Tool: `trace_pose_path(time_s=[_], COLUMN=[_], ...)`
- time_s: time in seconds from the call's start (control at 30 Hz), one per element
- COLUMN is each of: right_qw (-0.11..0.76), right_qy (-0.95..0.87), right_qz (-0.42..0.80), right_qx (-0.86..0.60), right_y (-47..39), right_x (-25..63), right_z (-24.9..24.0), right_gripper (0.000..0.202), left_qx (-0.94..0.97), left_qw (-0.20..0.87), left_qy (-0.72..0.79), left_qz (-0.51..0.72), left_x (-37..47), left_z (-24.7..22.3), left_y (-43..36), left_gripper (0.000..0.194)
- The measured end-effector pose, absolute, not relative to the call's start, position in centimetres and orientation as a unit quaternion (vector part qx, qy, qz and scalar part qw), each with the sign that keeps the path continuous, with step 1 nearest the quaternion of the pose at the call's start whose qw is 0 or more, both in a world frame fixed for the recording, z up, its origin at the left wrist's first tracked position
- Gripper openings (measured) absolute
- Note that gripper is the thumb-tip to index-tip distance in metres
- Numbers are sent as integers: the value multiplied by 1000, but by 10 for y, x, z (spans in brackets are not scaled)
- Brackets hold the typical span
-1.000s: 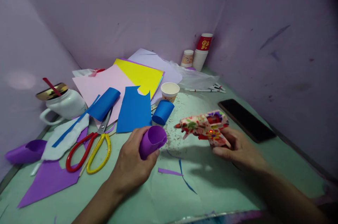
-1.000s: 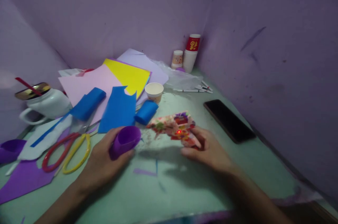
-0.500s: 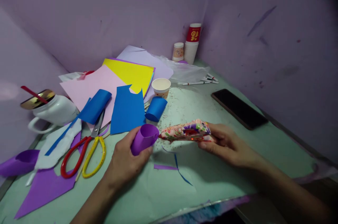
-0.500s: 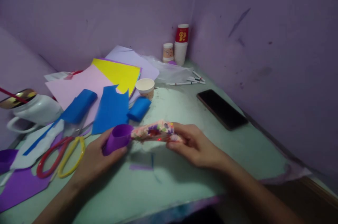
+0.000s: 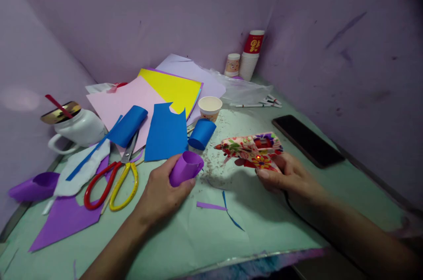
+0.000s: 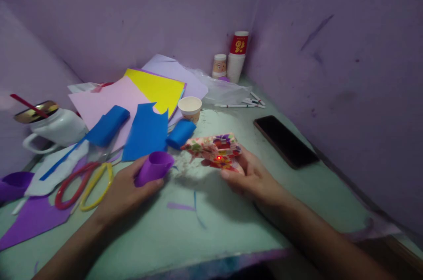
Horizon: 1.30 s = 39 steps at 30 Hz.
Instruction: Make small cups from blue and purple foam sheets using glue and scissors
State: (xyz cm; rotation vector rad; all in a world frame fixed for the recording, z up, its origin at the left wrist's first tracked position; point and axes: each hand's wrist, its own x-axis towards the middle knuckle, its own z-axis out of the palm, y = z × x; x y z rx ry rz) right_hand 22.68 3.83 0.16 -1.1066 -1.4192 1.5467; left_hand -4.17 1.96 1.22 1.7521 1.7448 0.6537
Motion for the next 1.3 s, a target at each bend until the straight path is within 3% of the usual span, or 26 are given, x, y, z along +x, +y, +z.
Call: trace_pose_path(time_s=[0.23,0.6,1.3], right_qw=[329,303,282], right_qy=[-622,-676,-687], right_qz=[624,569,569], right_qx=[-340,-357,-354], right_y=[44,47,49], right_x=[220,222,220], right_z=[-5,-3,-2], right_gripper=[34,23,23], left_qx=[670,683,685], left_qw=[287,280,291], left_qy=[640,631,627], left_qz=[244,238,231], left_x=[-41,-40,-40], left_z=[13,12,12], left_y=[22,20,21], left_gripper=[46,49,50])
